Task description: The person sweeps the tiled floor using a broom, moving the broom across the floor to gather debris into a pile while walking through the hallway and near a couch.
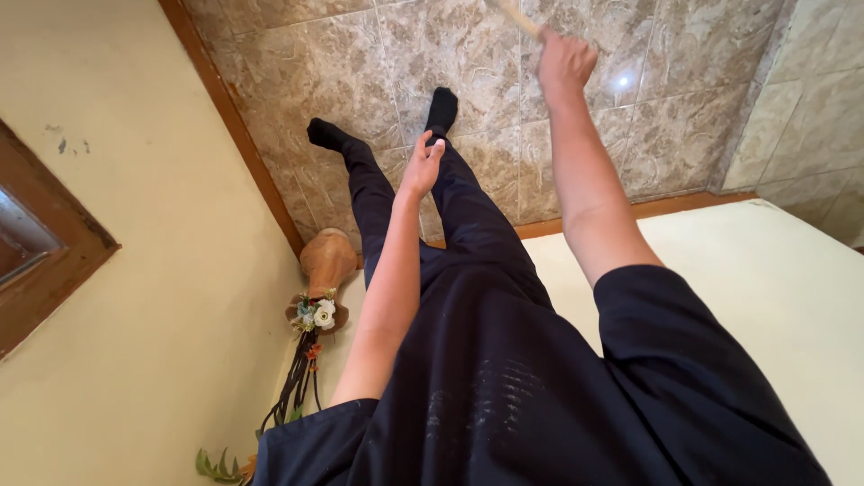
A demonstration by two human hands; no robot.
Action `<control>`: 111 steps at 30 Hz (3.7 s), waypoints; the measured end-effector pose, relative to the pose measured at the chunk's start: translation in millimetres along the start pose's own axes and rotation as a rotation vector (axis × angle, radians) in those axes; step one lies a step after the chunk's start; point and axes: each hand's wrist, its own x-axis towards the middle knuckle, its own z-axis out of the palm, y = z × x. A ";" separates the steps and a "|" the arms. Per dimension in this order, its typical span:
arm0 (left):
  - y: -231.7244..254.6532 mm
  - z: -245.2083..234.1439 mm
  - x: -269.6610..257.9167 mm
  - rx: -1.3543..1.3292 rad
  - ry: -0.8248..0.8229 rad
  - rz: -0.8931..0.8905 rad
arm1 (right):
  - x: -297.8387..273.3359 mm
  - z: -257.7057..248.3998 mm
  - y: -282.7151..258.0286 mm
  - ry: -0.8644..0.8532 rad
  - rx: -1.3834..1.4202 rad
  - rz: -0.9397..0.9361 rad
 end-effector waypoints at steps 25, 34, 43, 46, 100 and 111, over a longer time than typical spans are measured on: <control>23.4 104.7 24.3 0.048 -0.192 0.015 | -137.4 43.2 -22.0 0.036 0.066 -0.391; 34.1 80.5 29.2 0.097 -0.142 -0.041 | -51.2 -41.8 88.1 -0.296 -0.088 0.060; 117.1 113.6 26.3 0.080 -0.288 0.088 | 4.6 -53.6 108.4 0.080 -0.026 0.119; 150.6 116.8 24.1 0.114 -0.329 0.118 | -9.9 -42.7 93.6 0.120 0.003 0.076; 61.2 176.2 23.9 0.646 -0.426 0.108 | -194.7 129.7 61.5 -0.053 0.636 0.692; 67.3 137.7 15.8 0.500 -0.450 0.046 | -133.3 139.8 51.9 -0.347 0.863 0.854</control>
